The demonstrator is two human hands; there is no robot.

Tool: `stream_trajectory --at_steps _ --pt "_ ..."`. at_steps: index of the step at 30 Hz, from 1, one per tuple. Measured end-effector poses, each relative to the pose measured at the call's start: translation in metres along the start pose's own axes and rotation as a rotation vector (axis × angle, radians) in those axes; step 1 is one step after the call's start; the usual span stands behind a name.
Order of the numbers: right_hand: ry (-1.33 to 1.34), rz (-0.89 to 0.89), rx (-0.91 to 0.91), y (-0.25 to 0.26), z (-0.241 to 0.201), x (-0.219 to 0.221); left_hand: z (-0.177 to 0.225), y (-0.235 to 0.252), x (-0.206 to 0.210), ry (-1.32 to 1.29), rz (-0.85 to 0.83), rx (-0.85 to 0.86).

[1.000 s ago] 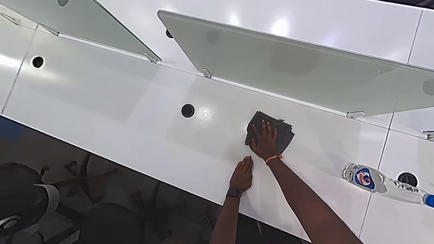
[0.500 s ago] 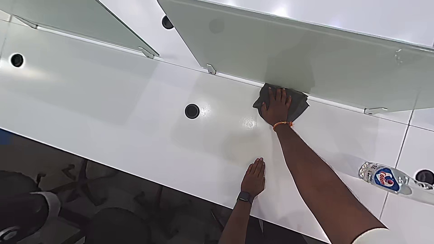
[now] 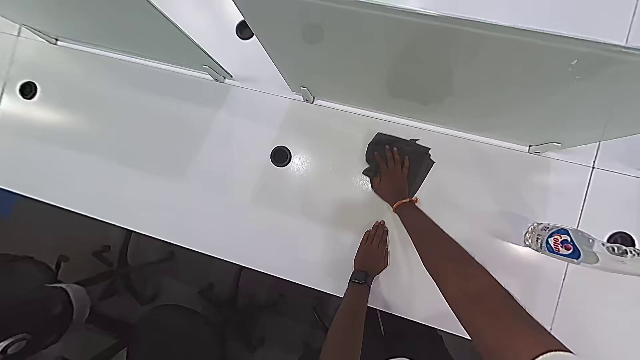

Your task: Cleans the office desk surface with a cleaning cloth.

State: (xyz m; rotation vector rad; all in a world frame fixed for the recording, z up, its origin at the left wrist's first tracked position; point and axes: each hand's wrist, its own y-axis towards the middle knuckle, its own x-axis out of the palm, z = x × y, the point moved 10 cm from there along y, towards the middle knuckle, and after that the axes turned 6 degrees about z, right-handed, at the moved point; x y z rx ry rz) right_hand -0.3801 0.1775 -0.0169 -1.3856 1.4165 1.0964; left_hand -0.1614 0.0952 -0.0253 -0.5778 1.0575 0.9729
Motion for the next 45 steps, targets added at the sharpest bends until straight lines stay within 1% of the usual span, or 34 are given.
stream_trajectory --at_steps 2,4,9,11,13,16,17,19,21,23,24,26,28,29,30,33,34,37,40,43,45 --pt "0.006 -0.041 -0.045 -0.033 -0.011 0.006 0.0 -0.003 0.002 -0.02 -0.029 -0.013" --pt "0.031 -0.048 -0.09 -0.051 -0.013 0.008 0.001 -0.002 0.003 -0.031 -0.007 -0.007" --pt "0.2 -0.016 -0.212 -0.059 -0.003 -0.003 -0.001 -0.005 0.001 -0.026 0.02 -0.02" --pt "0.25 -0.003 -0.206 -0.066 0.008 -0.009 -0.001 -0.006 -0.004 0.01 0.081 -0.038" --pt "0.262 -0.006 -0.148 -0.08 0.021 -0.014 -0.003 -0.007 -0.009 0.05 0.144 -0.056" --pt "0.239 0.011 -0.06 -0.12 0.036 -0.02 -0.005 -0.009 -0.014 0.028 0.174 -0.07" --pt "0.209 0.012 -0.068 -0.139 0.037 -0.02 -0.005 -0.009 -0.015 0.01 0.173 -0.067" --pt "0.182 -0.05 -0.185 -0.176 0.024 -0.02 -0.005 -0.009 -0.018 -0.025 0.183 -0.054" --pt "0.194 -0.204 -0.365 -0.209 0.002 -0.016 -0.005 -0.009 -0.018 -0.053 0.176 -0.042" --pt "0.183 -0.361 -0.489 -0.226 -0.013 -0.01 -0.002 -0.013 -0.016 -0.074 0.163 -0.034" --pt "0.182 -0.424 -0.544 -0.223 -0.019 -0.006 -0.004 -0.012 -0.018 -0.07 0.171 -0.037" --pt "0.188 -0.492 -0.66 -0.209 -0.028 0.0 -0.006 -0.01 -0.02 -0.042 0.192 -0.046" --pt "0.203 -0.545 -0.696 -0.186 -0.033 0.003 -0.007 -0.012 -0.02 -0.019 0.212 -0.06" --pt "0.22 -0.507 -0.676 -0.167 -0.03 0.001 -0.007 -0.011 -0.019 -0.012 0.209 -0.066" --pt "0.223 -0.434 -0.628 -0.141 -0.024 -0.001 -0.008 -0.009 -0.018 -0.014 0.201 -0.072" --pt "0.084 -0.206 -0.462 -0.061 0.011 -0.007 -0.009 -0.008 -0.013 -0.008 0.152 -0.097" --pt "0.062 -0.163 -0.418 -0.038 0.024 -0.011 -0.01 -0.008 -0.011 -0.003 0.142 -0.1" --pt "-0.036 -0.135 -0.251 0.009 0.071 -0.026 -0.013 -0.006 -0.005 0.01 0.115 -0.12" --pt "-0.082 -0.088 -0.064 0.026 0.125 -0.042 -0.015 -0.006 -0.002 0.043 0.103 -0.125" --pt "-0.067 -0.028 0.029 0.02 0.176 -0.056 -0.015 -0.006 0.0 0.067 0.1 -0.126" --pt "-0.057 0.02 0.075 0.009 0.202 -0.063 -0.015 -0.005 0.001 0.082 0.082 -0.127"
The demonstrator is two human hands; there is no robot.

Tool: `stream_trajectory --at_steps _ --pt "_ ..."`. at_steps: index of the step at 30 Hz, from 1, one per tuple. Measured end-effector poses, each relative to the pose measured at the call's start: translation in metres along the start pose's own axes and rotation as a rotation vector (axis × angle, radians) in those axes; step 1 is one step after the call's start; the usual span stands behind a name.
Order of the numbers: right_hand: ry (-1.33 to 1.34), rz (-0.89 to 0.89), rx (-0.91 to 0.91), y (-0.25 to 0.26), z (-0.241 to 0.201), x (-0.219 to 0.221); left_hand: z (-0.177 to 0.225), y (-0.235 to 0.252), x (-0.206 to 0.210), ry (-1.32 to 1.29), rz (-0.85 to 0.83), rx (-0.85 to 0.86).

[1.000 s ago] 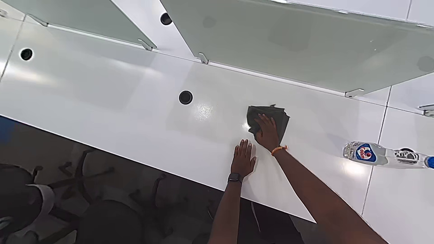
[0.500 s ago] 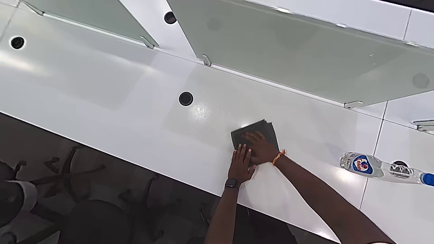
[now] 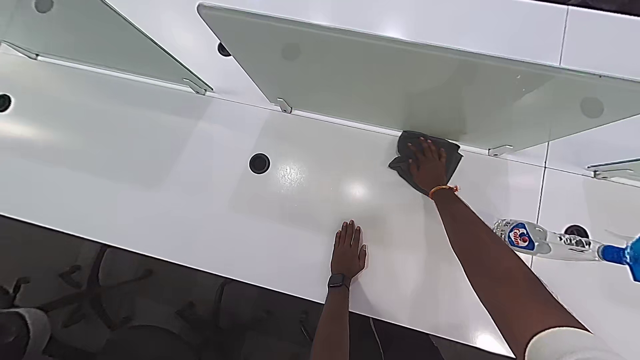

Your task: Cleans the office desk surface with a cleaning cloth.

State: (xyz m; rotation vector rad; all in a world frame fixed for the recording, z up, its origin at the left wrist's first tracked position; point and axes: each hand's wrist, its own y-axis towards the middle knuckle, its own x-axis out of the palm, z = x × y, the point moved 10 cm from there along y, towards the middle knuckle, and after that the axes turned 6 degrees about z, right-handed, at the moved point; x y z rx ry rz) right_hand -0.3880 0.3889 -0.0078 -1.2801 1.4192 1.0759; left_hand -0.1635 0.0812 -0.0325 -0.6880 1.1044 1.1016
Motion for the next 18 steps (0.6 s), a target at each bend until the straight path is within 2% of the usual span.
stream_trajectory --at_steps 3,6,12,15,18 --pt "0.024 0.061 0.079 -0.034 0.012 0.001 0.0 0.0 0.0 0.002 0.002 0.012" --pt "0.031 0.029 0.097 -0.087 -0.01 0.003 0.001 0.001 -0.001 0.002 0.01 0.016" --pt "0.116 -0.043 -0.085 -0.262 -0.086 0.009 0.0 0.002 -0.001 0.009 -0.007 0.006" --pt "0.1 -0.104 -0.143 -0.344 -0.087 0.01 -0.001 0.0 0.001 0.019 -0.01 0.004" --pt "0.096 -0.102 -0.191 -0.365 -0.074 0.007 -0.001 0.001 0.003 0.034 -0.016 0.001"
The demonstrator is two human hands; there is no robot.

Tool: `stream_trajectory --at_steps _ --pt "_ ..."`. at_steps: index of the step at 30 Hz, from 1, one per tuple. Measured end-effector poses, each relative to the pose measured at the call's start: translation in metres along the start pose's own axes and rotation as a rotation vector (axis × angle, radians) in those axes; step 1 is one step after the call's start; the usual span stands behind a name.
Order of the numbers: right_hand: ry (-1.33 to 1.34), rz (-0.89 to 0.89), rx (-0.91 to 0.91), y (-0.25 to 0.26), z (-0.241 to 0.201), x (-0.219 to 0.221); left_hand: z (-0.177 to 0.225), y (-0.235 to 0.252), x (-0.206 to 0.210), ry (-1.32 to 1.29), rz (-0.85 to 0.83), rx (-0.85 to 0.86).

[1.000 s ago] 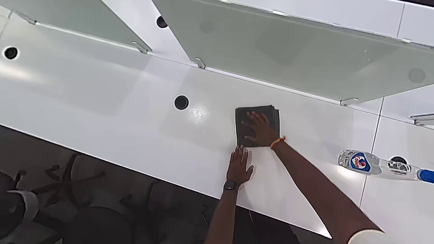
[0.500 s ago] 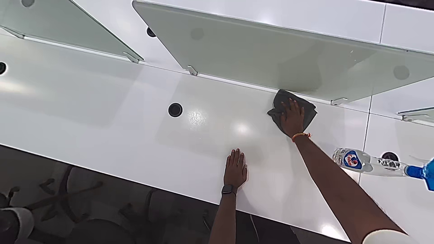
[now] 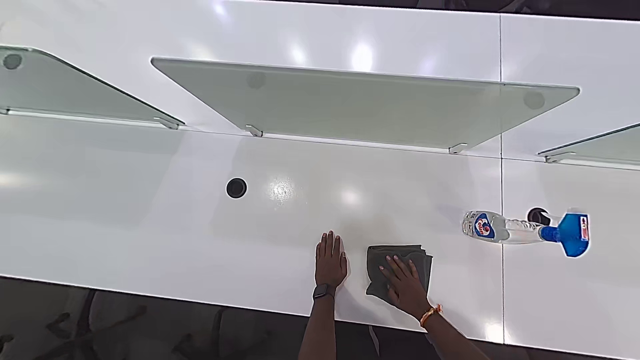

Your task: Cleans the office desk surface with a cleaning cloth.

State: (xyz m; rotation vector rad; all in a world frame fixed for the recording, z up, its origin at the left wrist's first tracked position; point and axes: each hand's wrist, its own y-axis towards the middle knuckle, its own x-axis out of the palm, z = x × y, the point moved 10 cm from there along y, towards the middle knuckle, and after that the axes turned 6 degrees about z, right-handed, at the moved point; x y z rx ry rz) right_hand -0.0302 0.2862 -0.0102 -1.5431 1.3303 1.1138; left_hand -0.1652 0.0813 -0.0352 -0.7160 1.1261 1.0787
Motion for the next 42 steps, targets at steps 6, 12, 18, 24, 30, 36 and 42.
stream_trajectory --at_steps 6,12,18,24,30,36,42 --pt "0.061 0.021 -0.058 0.058 0.014 -0.008 0.0 -0.002 0.002 0.023 -0.02 -0.012" --pt "0.124 -0.001 -0.052 0.172 0.05 -0.026 0.001 0.0 -0.002 0.015 -0.008 -0.015" --pt "0.016 0.051 0.045 0.238 0.077 -0.03 0.0 0.001 -0.003 -0.018 -0.007 -0.019" --pt "0.024 0.105 0.038 0.241 0.076 -0.031 -0.002 0.002 -0.003 -0.031 0.03 -0.014" --pt "0.019 0.177 0.328 0.174 0.064 -0.023 -0.002 0.001 -0.003 -0.035 0.01 -0.01" --pt "0.088 0.078 0.117 0.011 0.019 -0.01 -0.002 0.002 -0.002 -0.024 0.015 -0.005" --pt "0.011 0.064 0.059 -0.073 0.031 -0.011 -0.002 0.001 -0.002 -0.019 0.029 -0.005"
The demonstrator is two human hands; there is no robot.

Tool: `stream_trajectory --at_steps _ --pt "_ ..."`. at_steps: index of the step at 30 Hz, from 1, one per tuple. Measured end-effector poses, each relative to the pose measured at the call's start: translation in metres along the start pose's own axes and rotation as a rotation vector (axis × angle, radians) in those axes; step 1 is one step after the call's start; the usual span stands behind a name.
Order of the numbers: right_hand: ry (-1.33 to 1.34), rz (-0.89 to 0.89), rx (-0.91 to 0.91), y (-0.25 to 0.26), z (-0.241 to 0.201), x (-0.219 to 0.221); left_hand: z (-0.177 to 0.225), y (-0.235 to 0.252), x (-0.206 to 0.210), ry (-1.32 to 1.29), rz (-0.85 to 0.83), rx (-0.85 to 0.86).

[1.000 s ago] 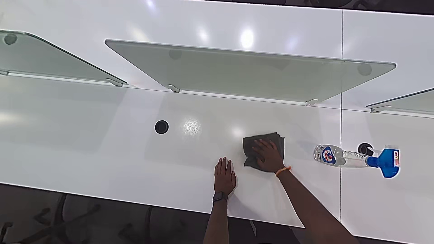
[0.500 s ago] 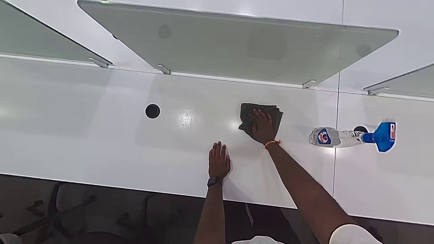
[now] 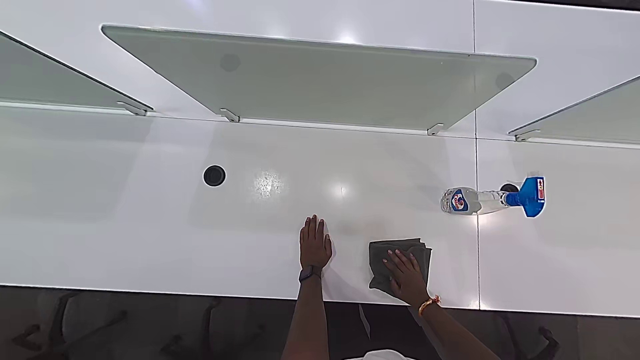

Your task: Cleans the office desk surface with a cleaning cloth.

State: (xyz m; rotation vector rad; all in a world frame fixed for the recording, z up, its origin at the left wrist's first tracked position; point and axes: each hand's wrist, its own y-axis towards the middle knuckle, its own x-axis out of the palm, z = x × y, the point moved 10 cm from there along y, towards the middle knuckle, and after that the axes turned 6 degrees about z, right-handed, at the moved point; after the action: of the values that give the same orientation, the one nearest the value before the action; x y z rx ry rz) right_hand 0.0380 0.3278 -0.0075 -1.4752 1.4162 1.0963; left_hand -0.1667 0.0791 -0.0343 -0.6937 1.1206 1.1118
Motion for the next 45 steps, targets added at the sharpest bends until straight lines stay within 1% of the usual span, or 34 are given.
stream_trajectory --at_steps 3,5,8,12,14,16,19,21,23,25,26,28,30,31,33,35,37,38,40,41,43,45 --pt "-0.064 0.032 0.14 0.012 -0.004 0.003 0.001 0.0 0.001 0.006 0.011 0.006" --pt "-0.102 0.032 0.303 0.028 -0.014 0.007 0.002 -0.001 0.002 -0.001 -0.011 0.0" --pt "-0.131 0.038 0.527 0.068 -0.026 0.016 0.0 0.001 0.001 0.011 -0.019 -0.012" --pt "-0.156 0.096 0.68 0.123 -0.026 0.015 0.002 0.0 0.0 -0.001 0.0 -0.008" --pt "-0.154 0.119 0.698 0.161 -0.024 0.014 0.001 0.001 0.0 -0.003 0.003 -0.008" --pt "-0.148 0.125 0.679 0.198 -0.02 0.014 0.002 0.0 -0.001 -0.008 0.003 -0.003" --pt "-0.147 0.082 0.537 0.25 -0.023 0.019 0.002 0.001 -0.002 0.001 0.001 0.0" --pt "-0.128 0.016 0.409 0.269 -0.03 0.024 0.002 0.002 -0.001 -0.004 -0.001 -0.002" --pt "-0.094 -0.061 0.256 0.27 -0.04 0.031 0.002 0.0 -0.001 -0.013 -0.006 -0.007" --pt "-0.032 -0.149 0.063 0.251 -0.053 0.033 0.003 0.0 0.0 -0.024 -0.027 -0.013" --pt "0.006 -0.177 -0.024 0.235 -0.06 0.033 0.003 0.001 -0.001 -0.032 -0.022 -0.008" --pt "0.106 -0.156 -0.144 0.188 -0.071 0.03 0.002 0.002 -0.001 -0.04 -0.022 -0.001" --pt "0.282 -0.117 -0.175 0.137 -0.074 0.027 0.001 0.001 0.0 -0.035 -0.029 -0.008" --pt "0.39 -0.095 -0.159 0.117 -0.073 0.024 0.001 0.001 0.0 -0.027 -0.026 -0.009" --pt "0.679 -0.048 -0.054 0.094 -0.069 0.009 0.001 0.001 0.0 -0.018 -0.024 -0.011" --pt "1.084 -0.045 0.09 0.094 -0.066 -0.017 0.001 0.002 0.0 -0.031 -0.029 -0.017" --pt "1.459 -0.06 0.279 0.101 -0.063 -0.049 0.0 0.002 0.0 -0.036 -0.023 -0.016" --pt "1.607 -0.073 0.379 0.104 -0.062 -0.063 -0.001 0.002 0.001 -0.032 -0.019 -0.016" --pt "1.795 -0.087 0.494 0.104 -0.055 -0.089 -0.001 0.0 0.002 -0.029 -0.018 -0.017" --pt "1.803 -0.036 0.546 0.105 -0.042 -0.093 -0.002 0.0 0.002 -0.029 -0.019 -0.018" --pt "1.579 0.048 0.589 0.112 0.004 -0.085 0.0 -0.001 0.0 -0.039 -0.009 -0.014" --pt "1.084 0.207 0.677 0.109 0.07 -0.078 0.001 0.002 -0.001 -0.048 -0.004 -0.01"
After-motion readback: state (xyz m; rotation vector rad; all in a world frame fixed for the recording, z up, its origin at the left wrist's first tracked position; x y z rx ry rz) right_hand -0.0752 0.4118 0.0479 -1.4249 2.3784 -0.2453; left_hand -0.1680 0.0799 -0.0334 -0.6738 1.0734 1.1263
